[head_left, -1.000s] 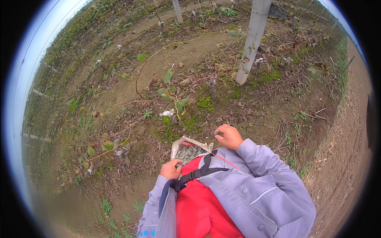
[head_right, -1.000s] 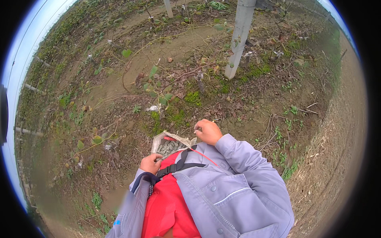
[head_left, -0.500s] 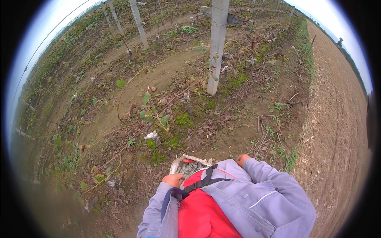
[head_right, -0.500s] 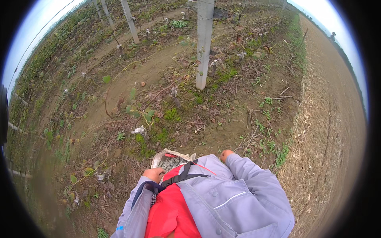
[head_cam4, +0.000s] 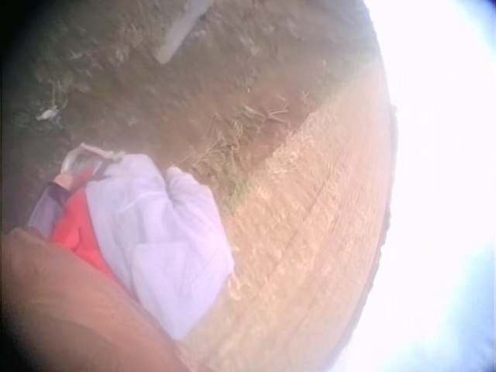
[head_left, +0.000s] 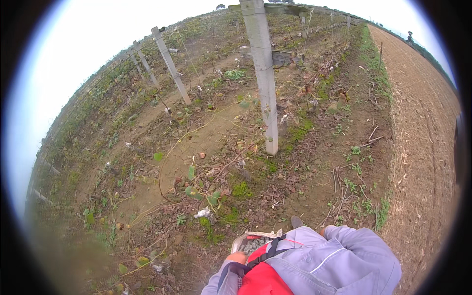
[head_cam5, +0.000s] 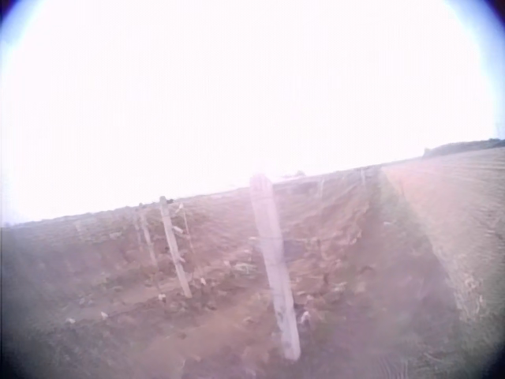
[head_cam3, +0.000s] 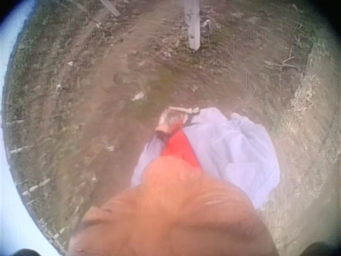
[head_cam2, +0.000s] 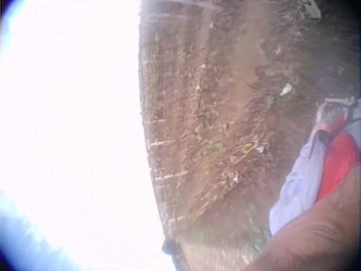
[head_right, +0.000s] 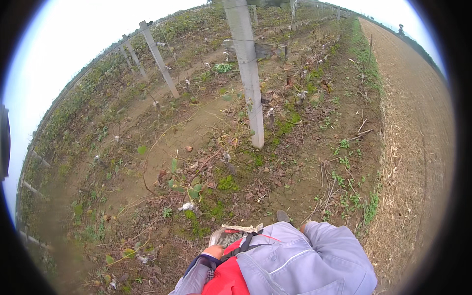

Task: The person repeatedly ties small vine branches to a support wire using white string. They pull string from a pouch, wrap it around the branch and wire, and secure it by hand. The process is repeated at multiple points along the row.

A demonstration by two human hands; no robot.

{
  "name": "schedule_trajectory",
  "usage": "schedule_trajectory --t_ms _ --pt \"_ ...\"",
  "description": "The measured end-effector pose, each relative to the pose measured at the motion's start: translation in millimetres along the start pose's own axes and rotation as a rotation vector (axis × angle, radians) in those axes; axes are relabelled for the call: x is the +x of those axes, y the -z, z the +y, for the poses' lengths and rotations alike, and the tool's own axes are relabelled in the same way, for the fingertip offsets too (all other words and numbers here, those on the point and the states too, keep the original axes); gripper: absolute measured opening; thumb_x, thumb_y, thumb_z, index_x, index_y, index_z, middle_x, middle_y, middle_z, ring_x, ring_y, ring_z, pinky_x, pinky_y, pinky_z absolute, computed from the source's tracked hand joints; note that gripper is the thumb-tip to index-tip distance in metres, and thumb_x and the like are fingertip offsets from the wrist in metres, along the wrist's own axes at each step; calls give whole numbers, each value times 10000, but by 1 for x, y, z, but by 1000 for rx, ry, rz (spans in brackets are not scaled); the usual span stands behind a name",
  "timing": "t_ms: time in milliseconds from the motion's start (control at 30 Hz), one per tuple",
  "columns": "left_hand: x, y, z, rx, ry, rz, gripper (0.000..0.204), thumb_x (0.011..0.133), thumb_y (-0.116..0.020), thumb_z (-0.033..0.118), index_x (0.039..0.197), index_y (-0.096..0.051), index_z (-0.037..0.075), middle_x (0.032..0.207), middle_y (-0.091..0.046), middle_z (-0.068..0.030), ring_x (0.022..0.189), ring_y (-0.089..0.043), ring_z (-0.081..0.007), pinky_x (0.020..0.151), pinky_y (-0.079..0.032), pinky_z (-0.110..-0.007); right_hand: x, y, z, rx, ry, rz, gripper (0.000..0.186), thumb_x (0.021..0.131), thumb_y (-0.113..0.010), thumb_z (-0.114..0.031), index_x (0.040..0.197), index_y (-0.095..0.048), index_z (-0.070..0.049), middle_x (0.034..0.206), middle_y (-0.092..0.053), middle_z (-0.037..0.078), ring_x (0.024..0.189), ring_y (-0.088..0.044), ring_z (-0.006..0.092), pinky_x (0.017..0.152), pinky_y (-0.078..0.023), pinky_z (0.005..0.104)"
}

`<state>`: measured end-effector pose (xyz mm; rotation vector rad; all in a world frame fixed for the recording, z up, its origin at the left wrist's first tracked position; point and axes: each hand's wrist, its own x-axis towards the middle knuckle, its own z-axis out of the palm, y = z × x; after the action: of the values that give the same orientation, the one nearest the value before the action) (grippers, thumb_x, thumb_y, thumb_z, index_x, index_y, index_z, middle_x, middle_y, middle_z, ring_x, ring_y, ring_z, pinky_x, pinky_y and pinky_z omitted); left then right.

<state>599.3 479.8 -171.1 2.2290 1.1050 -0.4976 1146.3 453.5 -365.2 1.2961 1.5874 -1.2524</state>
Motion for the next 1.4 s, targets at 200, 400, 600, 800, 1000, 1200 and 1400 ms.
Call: schedule_trajectory --t_ms 200,400,600,800,1000,1200,1400 --pt "48 58 39 2 180 -167 349 927 -622 321 1158 -766 102 1188 -743 -180 1164 -703 -369 975 -569 -490 47 123 12 126 70 417 493 927 -642 -520 1176 -790 -121 1247 -739 201 1195 -690 393 987 -542 495" --pt "126 82 85 -28 269 -30 288 976 -552 286 1099 -772 147 1159 -742 -133 1142 -702 -365 935 -581 -481 72 218 78 -55 -1 411 446 875 -644 -509 1120 -814 -177 1195 -769 122 1139 -713 368 953 -575 473" --pt "174 99 99 -84 289 -102 345 987 -541 371 1187 -768 204 1180 -755 -158 1137 -712 -361 943 -570 -475 79 249 148 -607 115 132 517 897 -652 -476 1281 -756 -146 1327 -718 141 1242 -676 348 1035 -549 439" --pt "203 131 81 -124 150 -61 350 956 -577 356 1220 -748 202 1131 -745 -158 1108 -711 -366 937 -567 -474 56 250 172 -478 95 103 469 977 -590 -457 1300 -744 -155 1374 -701 121 1287 -651 330 1053 -534 427" --pt "281 170 82 -103 125 -384 502 965 -565 470 1303 -727 135 1332 -687 -238 1243 -667 -398 1021 -543 -454 53 238 216 107 -17 307 430 1003 -573 -460 1250 -768 -169 1288 -739 139 1227 -678 348 1033 -531 452" --pt "292 192 95 -211 63 -203 366 969 -577 394 1173 -741 138 1172 -758 -141 1101 -718 -369 924 -572 -477 68 306 242 -72 -95 327 389 949 -622 -459 1181 -796 -200 1211 -765 124 1162 -708 347 957 -560 471" --pt "251 182 141 -838 431 996 118 886 -802 122 967 -742 61 858 -723 -87 731 -707 -208 678 -572 -345 112 434 201 -208 247 370 250 684 -808 -297 907 -799 -185 966 -791 68 937 -749 284 814 -586 441"
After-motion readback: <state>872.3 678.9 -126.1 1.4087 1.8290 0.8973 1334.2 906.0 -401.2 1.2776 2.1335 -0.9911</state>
